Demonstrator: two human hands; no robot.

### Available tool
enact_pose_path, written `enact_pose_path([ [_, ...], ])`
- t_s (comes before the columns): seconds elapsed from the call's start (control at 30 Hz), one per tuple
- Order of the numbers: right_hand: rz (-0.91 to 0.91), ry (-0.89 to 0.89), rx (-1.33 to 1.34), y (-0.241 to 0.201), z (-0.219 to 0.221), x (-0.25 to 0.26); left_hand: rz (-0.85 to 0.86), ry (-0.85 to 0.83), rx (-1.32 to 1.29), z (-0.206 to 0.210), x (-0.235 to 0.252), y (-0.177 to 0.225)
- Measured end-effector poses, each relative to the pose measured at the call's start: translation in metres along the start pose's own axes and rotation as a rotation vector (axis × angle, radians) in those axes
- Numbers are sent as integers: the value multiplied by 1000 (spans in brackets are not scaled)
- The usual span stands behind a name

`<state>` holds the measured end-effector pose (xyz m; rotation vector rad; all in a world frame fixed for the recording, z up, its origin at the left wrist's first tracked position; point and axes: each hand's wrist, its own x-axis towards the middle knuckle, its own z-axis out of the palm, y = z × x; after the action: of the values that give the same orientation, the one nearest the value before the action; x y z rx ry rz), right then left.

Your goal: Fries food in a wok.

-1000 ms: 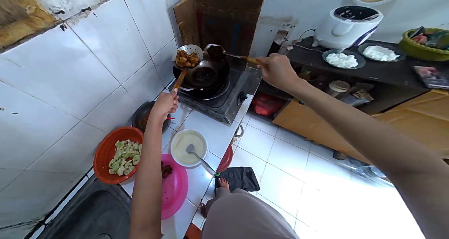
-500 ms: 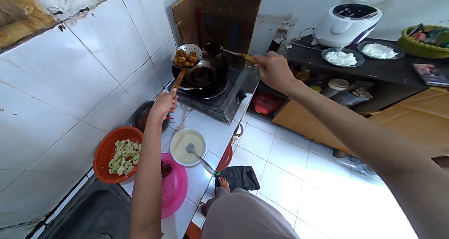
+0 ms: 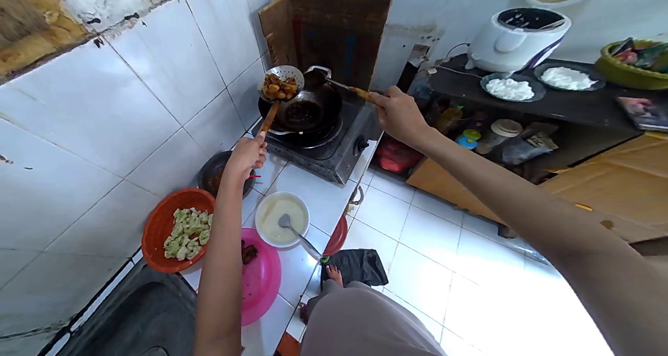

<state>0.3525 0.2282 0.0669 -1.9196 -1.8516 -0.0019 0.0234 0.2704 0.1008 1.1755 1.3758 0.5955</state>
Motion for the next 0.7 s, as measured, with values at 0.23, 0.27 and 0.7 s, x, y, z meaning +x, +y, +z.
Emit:
enact_pose_path([
  [0.23,21,-24,-33,-5,-2,2,0,0,1,-1,2,0],
  [0.27,21,-20,-32,-5,-3,2,2,-1,1,-2,2,0],
  [0.7,23,-38,-42,-8,-4,2,23,-5,5,-3,0,-1],
])
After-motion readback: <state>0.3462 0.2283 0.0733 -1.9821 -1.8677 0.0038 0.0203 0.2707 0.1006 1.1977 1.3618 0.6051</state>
